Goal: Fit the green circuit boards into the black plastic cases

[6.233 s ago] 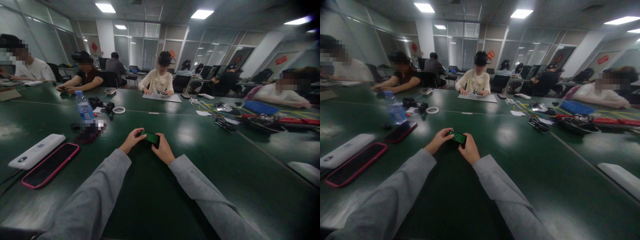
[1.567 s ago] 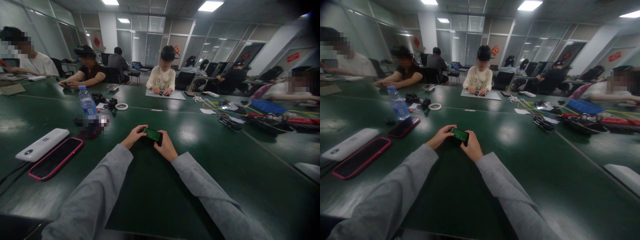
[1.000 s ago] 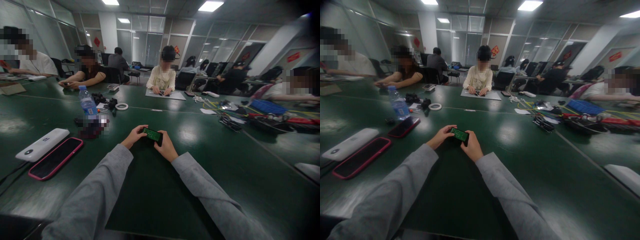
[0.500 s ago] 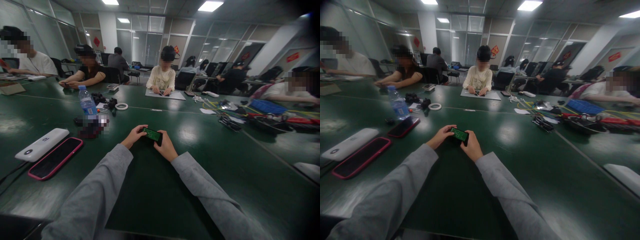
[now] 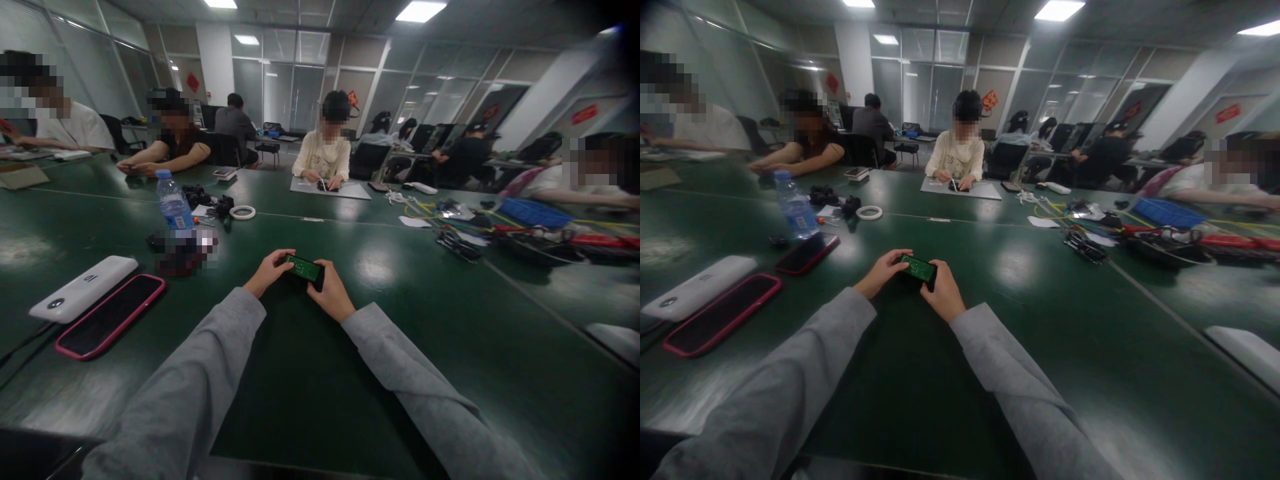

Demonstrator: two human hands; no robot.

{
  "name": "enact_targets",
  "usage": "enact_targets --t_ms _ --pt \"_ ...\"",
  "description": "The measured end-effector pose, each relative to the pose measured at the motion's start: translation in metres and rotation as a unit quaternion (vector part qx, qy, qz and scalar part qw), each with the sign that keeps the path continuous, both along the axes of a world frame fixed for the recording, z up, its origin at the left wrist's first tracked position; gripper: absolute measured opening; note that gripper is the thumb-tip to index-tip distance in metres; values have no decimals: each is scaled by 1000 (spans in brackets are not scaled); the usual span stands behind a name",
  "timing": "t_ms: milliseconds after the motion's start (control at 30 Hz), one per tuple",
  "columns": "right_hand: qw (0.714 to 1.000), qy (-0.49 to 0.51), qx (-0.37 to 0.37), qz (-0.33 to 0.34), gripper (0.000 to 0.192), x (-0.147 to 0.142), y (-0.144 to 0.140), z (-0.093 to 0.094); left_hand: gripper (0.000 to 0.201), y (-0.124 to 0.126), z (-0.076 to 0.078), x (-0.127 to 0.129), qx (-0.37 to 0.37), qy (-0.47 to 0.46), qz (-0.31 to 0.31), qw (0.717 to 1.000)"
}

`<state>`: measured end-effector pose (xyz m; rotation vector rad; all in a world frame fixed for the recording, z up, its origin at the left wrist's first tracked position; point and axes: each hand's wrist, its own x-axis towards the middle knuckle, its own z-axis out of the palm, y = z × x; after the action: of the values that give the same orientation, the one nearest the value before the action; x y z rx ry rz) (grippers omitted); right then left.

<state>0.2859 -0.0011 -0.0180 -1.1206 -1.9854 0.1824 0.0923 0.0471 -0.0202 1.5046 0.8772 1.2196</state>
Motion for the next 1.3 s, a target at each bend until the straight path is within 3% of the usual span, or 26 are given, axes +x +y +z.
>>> enact_targets --t_ms 800,1300 --pt "1000 2 -11 -7 49 -1 0 -1 33 -6 1 4 94 115 72 986" --pt "1000 12 -23 -5 48 -1 -1 1 35 -9 0 5 91 120 68 986"
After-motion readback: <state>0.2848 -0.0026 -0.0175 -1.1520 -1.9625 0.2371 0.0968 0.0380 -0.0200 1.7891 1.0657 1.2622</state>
